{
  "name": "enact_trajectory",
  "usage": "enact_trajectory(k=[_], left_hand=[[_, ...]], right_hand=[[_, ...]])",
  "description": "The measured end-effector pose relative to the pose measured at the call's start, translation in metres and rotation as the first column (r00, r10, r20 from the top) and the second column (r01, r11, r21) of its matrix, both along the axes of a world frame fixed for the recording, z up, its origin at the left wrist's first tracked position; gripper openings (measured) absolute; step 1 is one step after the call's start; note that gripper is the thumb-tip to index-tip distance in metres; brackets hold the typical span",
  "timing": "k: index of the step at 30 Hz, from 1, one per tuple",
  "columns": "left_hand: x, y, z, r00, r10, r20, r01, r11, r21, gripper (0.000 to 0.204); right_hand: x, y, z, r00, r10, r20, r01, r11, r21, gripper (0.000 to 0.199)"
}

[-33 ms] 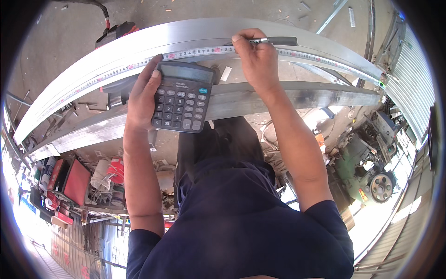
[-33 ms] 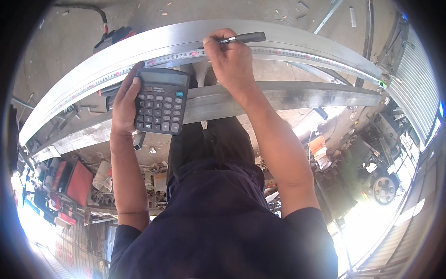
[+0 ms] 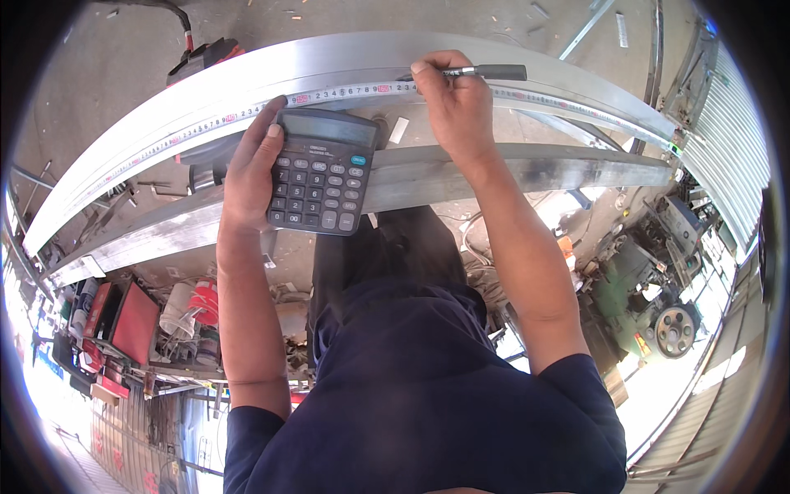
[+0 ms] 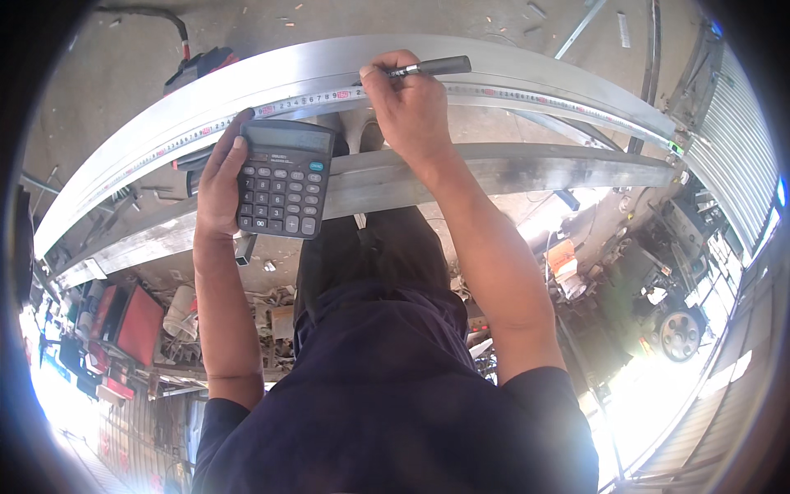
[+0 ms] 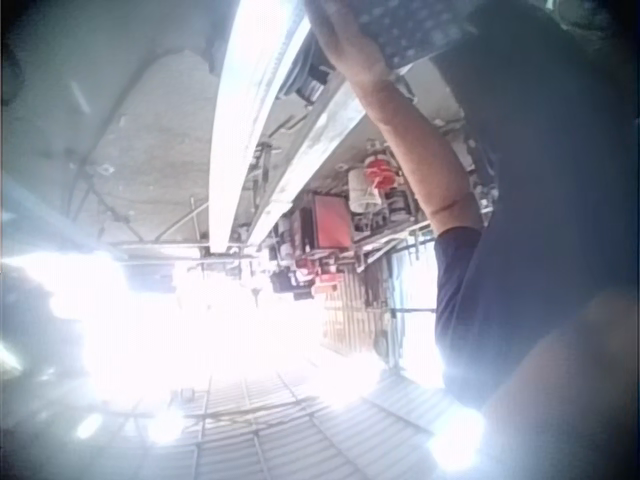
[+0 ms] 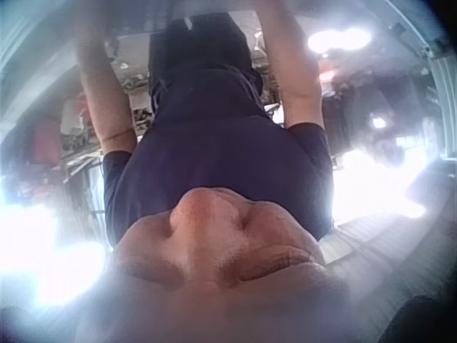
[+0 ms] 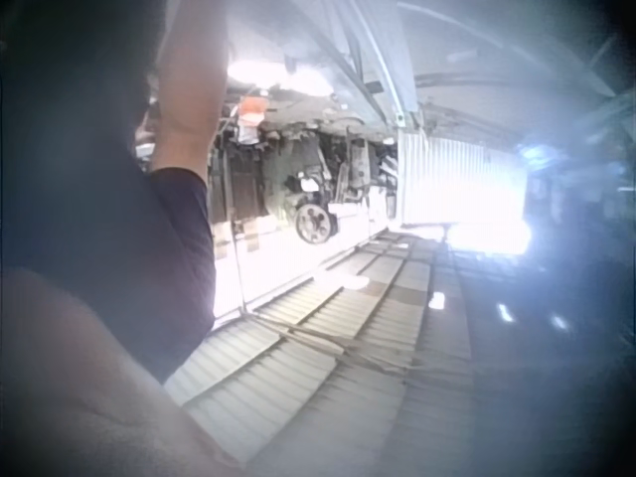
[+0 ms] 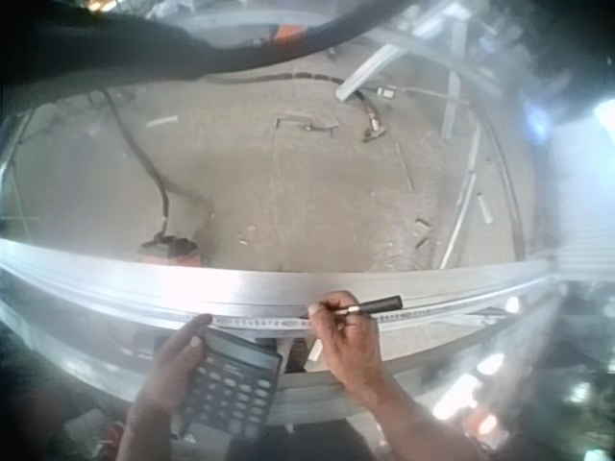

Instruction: The person uses a tape measure and a calculator to measure a long metal bar, then marks measurement points with a pen. The person repeatedly measures, calculates, and marks along the bar's length.

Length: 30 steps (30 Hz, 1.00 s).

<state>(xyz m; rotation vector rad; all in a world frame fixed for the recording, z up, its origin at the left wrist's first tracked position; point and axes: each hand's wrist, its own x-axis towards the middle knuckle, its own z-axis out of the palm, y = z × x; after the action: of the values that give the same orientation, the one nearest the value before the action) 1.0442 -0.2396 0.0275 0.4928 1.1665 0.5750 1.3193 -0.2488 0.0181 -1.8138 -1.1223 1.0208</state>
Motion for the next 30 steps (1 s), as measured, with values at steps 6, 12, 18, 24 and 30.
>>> enact_trajectory(k=[6,12,18,24,30], left_hand=[[0.001,0.001,0.001,1.0,-0.004,-0.002,0.004,1.0,0.017,0.053],[0.005,0.002,0.005,1.0,-0.014,-0.004,0.014,0.999,0.035,0.059],[0.004,0.001,0.002,0.999,0.004,-0.034,-0.003,1.0,0.03,0.057],[0.003,-0.001,0.002,1.0,0.01,-0.023,-0.01,1.0,-0.007,0.053],[0.005,-0.002,0.001,0.999,0.031,-0.024,-0.031,0.999,0.007,0.053]], right_hand=[[0.004,-0.002,-0.003,0.999,-0.017,0.034,0.017,1.0,-0.003,0.02],[0.004,-0.002,-0.008,0.997,-0.012,0.078,0.008,0.999,0.048,0.018],[0.005,-0.006,-0.008,0.998,-0.016,0.053,0.014,0.999,0.036,0.019],[0.007,-0.008,-0.008,1.0,-0.009,0.029,0.008,0.999,0.032,0.022],[0.006,-0.011,-0.01,1.0,-0.005,-0.004,0.006,0.999,0.032,0.022]])
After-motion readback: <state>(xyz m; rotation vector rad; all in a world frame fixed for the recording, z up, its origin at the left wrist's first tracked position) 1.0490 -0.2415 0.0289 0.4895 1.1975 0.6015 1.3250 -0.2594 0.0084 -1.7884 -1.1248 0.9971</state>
